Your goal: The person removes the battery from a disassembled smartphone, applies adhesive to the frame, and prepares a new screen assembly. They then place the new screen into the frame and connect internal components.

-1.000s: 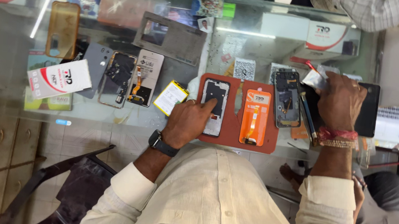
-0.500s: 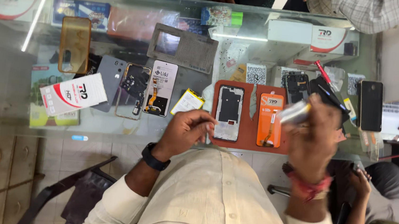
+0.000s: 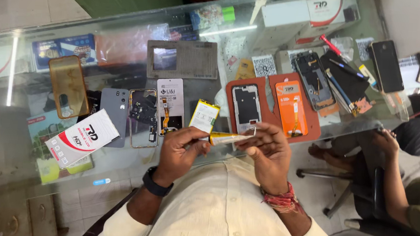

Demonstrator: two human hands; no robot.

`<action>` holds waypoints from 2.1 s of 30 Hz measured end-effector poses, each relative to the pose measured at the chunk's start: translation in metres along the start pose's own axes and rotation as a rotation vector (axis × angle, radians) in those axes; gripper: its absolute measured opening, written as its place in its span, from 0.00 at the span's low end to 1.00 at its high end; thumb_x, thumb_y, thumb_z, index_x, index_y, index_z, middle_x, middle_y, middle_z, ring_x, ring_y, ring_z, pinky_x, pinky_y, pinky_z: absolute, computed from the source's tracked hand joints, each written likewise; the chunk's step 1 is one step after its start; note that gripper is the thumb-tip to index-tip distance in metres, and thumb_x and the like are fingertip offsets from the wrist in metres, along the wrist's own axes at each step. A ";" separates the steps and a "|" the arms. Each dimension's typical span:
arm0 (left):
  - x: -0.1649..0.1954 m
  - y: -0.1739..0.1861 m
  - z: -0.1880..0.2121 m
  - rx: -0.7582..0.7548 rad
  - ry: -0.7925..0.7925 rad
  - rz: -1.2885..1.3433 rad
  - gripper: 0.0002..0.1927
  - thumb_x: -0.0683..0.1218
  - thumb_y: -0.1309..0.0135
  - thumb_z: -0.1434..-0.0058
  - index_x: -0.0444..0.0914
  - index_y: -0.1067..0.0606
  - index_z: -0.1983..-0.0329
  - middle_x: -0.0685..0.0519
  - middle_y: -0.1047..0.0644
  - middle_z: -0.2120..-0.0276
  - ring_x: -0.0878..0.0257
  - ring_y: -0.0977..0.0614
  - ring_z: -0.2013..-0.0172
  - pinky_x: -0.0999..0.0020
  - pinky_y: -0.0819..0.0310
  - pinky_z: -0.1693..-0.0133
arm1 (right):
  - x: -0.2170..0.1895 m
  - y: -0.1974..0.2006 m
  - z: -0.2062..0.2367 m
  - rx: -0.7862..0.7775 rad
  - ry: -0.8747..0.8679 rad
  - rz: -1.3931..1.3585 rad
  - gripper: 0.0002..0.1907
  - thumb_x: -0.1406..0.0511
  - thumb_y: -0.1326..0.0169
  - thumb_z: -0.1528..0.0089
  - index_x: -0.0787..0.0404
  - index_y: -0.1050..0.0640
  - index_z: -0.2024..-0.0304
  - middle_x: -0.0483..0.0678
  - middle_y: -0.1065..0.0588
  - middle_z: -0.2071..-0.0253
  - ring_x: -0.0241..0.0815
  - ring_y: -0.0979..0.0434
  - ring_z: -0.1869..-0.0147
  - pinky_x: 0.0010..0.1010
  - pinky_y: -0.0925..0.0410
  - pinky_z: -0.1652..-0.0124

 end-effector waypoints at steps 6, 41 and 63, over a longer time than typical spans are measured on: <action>0.029 0.023 -0.005 -0.121 -0.203 -0.379 0.11 0.33 0.41 0.42 0.32 0.21 0.56 0.46 0.17 0.63 0.59 0.14 0.66 0.68 0.20 0.65 | -0.022 -0.013 0.014 -0.075 0.327 0.633 0.17 0.77 0.39 0.42 0.67 0.23 0.49 0.56 0.24 0.47 0.45 0.20 0.45 0.32 0.25 0.49; -0.027 -0.044 -0.003 -0.004 0.257 0.468 0.11 0.33 0.46 0.34 0.31 0.30 0.49 0.47 0.23 0.55 0.63 0.16 0.53 0.69 0.16 0.52 | 0.005 -0.027 0.001 -0.033 -0.108 0.225 0.19 0.73 0.43 0.37 0.68 0.27 0.44 0.54 0.23 0.51 0.41 0.20 0.49 0.33 0.25 0.48; 0.046 -0.011 -0.022 -0.243 -0.348 -0.171 0.14 0.37 0.37 0.38 0.38 0.21 0.49 0.52 0.21 0.63 0.60 0.16 0.63 0.67 0.23 0.61 | 0.009 0.021 0.021 -0.119 -0.326 0.163 0.15 0.67 0.53 0.29 0.75 0.25 0.48 0.55 0.20 0.60 0.39 0.22 0.62 0.27 0.32 0.65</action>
Point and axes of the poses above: each hand's wrist, its own z-axis away from the middle knuckle, its own y-axis out of the back of the hand, x = y × z, the point moved 2 cm from there along -z, towards the middle knuckle
